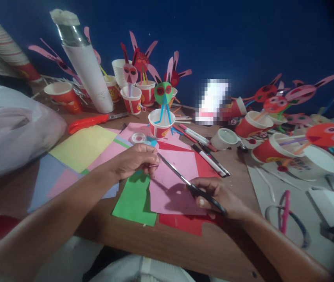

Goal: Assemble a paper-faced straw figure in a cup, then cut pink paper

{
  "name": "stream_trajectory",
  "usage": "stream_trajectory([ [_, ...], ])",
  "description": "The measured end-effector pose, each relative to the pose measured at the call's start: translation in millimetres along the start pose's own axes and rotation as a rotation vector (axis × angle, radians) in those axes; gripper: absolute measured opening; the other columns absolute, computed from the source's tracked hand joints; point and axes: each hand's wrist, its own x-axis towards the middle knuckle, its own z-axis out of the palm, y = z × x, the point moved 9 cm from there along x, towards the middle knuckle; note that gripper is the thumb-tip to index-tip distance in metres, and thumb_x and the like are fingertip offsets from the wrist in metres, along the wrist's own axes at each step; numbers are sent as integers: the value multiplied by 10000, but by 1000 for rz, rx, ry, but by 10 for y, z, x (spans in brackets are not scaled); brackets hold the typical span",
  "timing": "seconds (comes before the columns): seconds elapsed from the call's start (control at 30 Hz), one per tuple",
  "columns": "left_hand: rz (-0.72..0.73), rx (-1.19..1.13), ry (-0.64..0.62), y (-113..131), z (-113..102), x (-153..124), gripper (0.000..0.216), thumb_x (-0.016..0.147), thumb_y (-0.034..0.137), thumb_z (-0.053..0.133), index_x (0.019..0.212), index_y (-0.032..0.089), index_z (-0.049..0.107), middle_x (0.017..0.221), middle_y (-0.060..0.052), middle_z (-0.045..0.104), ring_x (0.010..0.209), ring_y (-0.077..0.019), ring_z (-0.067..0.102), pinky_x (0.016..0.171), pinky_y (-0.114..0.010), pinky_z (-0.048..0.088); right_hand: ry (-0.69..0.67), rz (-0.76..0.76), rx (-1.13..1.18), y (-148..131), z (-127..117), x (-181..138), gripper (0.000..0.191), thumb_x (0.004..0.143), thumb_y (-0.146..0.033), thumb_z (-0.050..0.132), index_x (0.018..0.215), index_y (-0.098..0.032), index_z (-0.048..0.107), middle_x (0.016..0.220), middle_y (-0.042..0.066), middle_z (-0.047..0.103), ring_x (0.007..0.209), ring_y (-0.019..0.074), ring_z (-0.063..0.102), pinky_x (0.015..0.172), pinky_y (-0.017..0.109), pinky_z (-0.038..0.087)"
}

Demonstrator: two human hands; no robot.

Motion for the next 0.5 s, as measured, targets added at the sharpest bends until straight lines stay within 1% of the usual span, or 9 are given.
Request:
stream_trajectory([
  [0.23,2,-41,-15,-22,7,2,200,665,147,598,528,160,452,441,31,557,417,-73,551,420,-159,382,7,11,8,0,2,-2,542,606,-527,765,944,-118,655,505,-61,450,343,42,392,309,147,273],
  [0.37,11,-74,-30,-13,26,-1,190,681,149,602,539,156,476,454,33,563,419,-68,545,452,-177,417,-29,-22,32,-1,13,4,516,621,-512,764,943,-123,653,524,-60,450,363,35,381,328,142,286],
  [0.5,14,-63,-30,-11,32,-2,186,687,153,602,538,151,491,464,30,567,428,-66,545,452,-175,415,-51,-40,46,11,18,9,485,650,-485,759,954,-126,642,527,-63,439,376,32,369,334,134,273],
])
